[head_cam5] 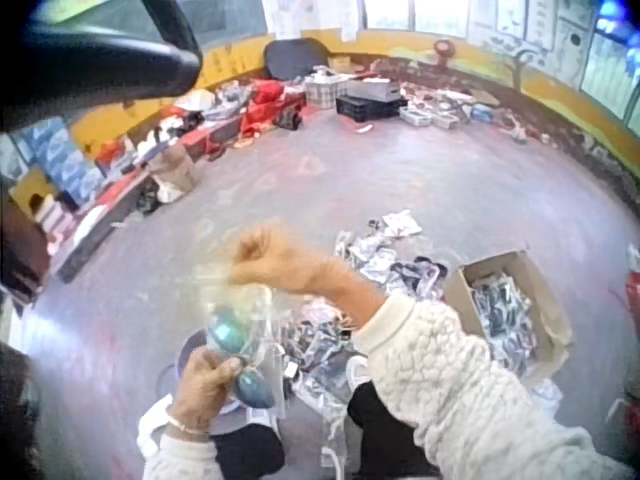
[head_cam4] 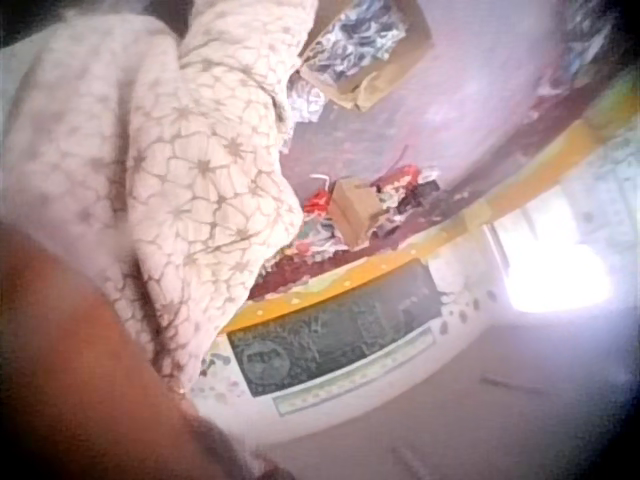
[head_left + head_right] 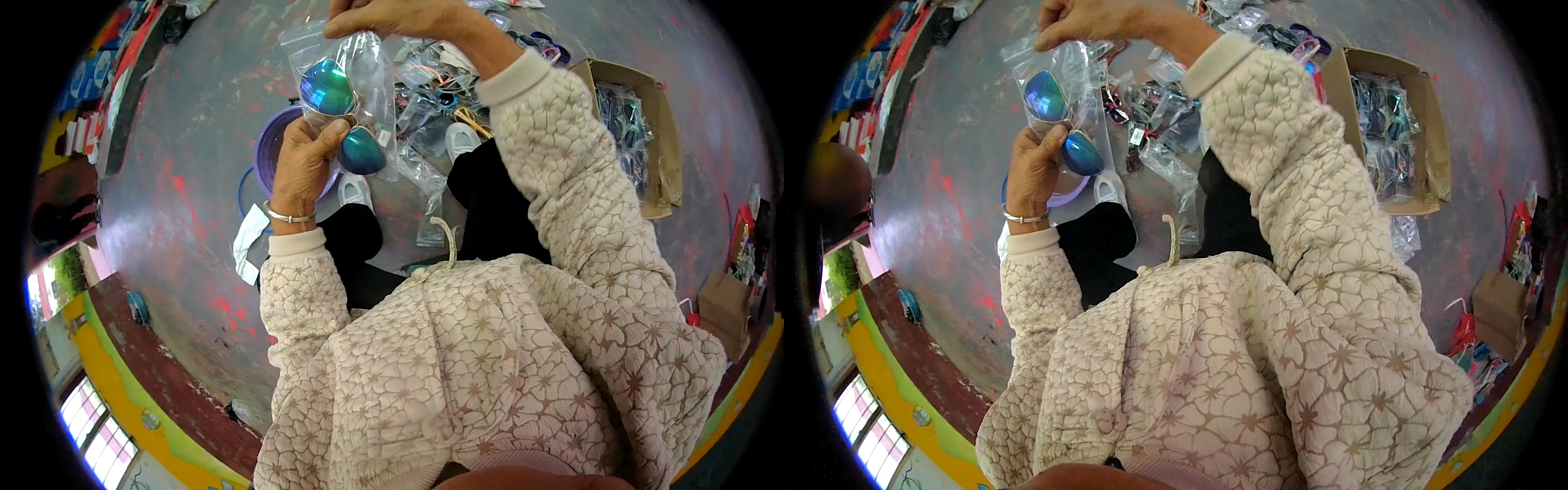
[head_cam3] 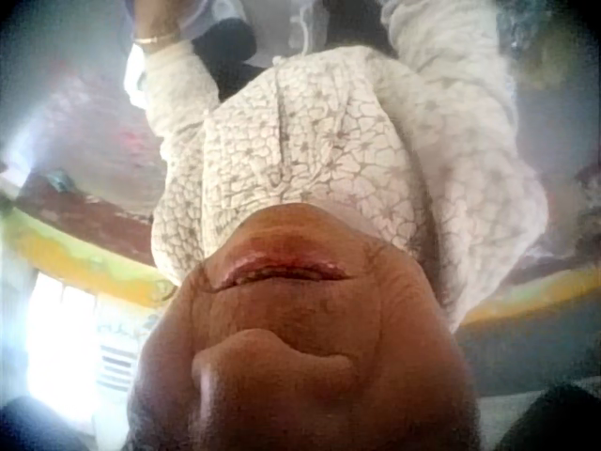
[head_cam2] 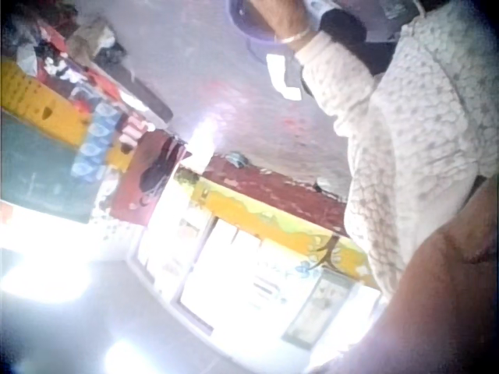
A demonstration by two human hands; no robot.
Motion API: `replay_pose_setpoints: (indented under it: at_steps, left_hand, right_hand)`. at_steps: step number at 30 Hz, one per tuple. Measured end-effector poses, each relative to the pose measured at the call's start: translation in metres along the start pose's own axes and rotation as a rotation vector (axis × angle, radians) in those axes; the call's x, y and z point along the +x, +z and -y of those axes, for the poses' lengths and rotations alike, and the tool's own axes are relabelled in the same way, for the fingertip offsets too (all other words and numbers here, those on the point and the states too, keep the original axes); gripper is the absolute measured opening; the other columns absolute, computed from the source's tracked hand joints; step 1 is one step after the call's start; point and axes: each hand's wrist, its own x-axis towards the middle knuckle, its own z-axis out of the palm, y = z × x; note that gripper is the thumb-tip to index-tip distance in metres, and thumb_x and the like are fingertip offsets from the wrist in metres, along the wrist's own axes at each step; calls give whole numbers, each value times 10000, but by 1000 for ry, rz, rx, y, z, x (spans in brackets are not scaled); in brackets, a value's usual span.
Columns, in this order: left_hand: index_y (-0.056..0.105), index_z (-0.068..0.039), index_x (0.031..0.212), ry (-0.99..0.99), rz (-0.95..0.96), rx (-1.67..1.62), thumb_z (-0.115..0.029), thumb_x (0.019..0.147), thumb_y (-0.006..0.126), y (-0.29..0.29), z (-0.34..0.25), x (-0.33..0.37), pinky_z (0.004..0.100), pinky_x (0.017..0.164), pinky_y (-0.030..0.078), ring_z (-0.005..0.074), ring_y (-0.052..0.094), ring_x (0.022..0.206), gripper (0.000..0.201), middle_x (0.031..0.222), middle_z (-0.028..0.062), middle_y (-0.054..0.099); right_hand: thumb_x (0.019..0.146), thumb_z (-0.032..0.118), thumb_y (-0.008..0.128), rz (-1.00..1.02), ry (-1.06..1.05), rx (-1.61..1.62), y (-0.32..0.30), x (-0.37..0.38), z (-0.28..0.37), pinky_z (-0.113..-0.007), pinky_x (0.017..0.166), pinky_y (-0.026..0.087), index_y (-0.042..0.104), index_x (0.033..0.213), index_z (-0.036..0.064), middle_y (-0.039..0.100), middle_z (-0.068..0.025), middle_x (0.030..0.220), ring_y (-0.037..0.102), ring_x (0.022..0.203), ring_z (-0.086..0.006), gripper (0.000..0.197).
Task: The person sits on the floor and places individual pairs of sunglasses into small plastic bags, sometimes wiping the lenses with a cloth before sealing the bag and placing it into a box.
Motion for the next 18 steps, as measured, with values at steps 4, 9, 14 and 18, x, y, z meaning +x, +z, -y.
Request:
replay_pose_setpoints:
  at_steps: [4, 9, 14, 18]
  left_hand:
    - [553, 55, 992, -62, -59, 288, -28, 784, 584, -5, -4, -3, 290, 765, 460, 168, 601, 799, 227, 914, 104, 623]
    - [556, 20, 975, 14, -290, -158, -19, 797, 568, -39, 7, 3, 306, 835, 438, 179, 573, 896, 183, 972, 94, 609]
    - [534, 19, 1025, -116, -481, -633, -28, 859, 489, -59, 19, 8, 379, 900, 428, 232, 548, 985, 178, 1035, 121, 580]
    - [495, 13, 1100, -104, -495, -485, -21, 848, 506, -54, 21, 11, 373, 916, 416, 227, 534, 1006, 255, 1069, 116, 564]
  right_hand:
    - [773, 186, 612, -108, 223, -215, -41, 5, 14, -252, 441, 407, 616, 736, 26, 537, -9, 578, 489, 487, -95, 164]
    - [786, 237, 585, -309, 509, -415, -128, -34, -69, -251, 482, 424, 621, 708, 39, 550, -45, 585, 516, 522, -107, 216]
    - [711, 240, 583, -374, 740, -598, -142, -142, -201, -357, 594, 468, 646, 721, 38, 616, -128, 657, 607, 621, -273, 211]
    - [697, 204, 576, -595, 819, -851, -137, -198, -235, -414, 692, 471, 674, 811, 91, 627, -179, 797, 612, 782, -335, 189]
